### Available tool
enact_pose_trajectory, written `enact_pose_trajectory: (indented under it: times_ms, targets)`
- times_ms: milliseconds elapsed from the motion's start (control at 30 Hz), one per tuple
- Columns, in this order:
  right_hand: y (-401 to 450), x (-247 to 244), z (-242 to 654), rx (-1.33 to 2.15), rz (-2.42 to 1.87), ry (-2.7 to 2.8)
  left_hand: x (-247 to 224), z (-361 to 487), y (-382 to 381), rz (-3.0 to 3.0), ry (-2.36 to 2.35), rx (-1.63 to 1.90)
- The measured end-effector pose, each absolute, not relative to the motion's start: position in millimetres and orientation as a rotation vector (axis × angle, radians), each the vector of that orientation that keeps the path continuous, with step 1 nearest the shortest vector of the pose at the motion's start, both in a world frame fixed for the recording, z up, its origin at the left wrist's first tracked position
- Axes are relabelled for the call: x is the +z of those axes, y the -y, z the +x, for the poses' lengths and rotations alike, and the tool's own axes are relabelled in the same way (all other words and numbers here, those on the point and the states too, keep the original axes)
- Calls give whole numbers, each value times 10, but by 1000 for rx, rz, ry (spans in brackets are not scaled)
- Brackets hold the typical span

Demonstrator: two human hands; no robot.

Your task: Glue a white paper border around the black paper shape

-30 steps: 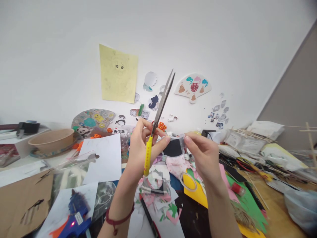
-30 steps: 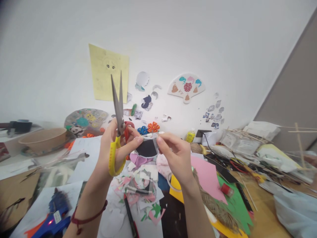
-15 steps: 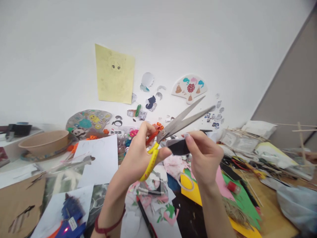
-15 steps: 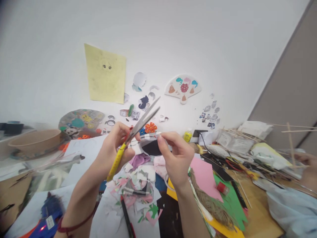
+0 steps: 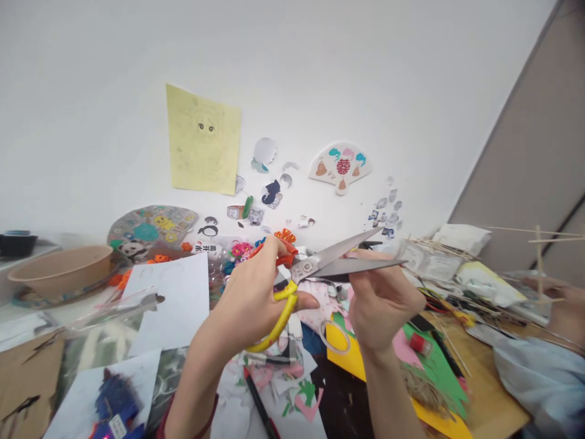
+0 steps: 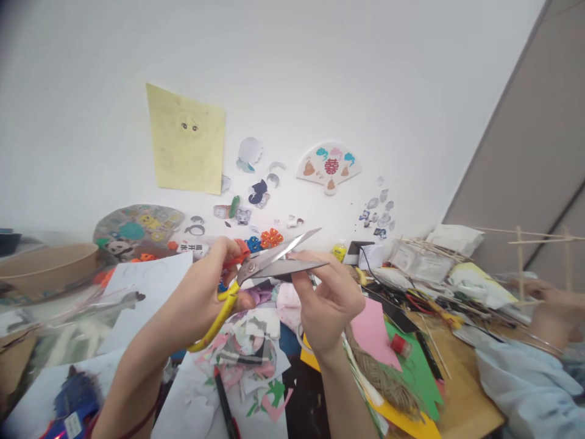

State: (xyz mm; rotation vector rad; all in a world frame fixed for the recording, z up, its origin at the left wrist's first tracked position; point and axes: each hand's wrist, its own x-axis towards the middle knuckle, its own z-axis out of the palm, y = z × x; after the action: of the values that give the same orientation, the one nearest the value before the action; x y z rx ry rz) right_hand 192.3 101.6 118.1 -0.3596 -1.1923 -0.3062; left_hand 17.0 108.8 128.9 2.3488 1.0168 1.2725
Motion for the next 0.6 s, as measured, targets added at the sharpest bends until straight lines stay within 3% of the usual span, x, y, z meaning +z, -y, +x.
enact_pose_trajectory:
  times_ms: [600]
  targets:
    - [-1008, 1170, 1926, -339, -383, 1220, 1289, 167, -1121, 2400, -939, 1283]
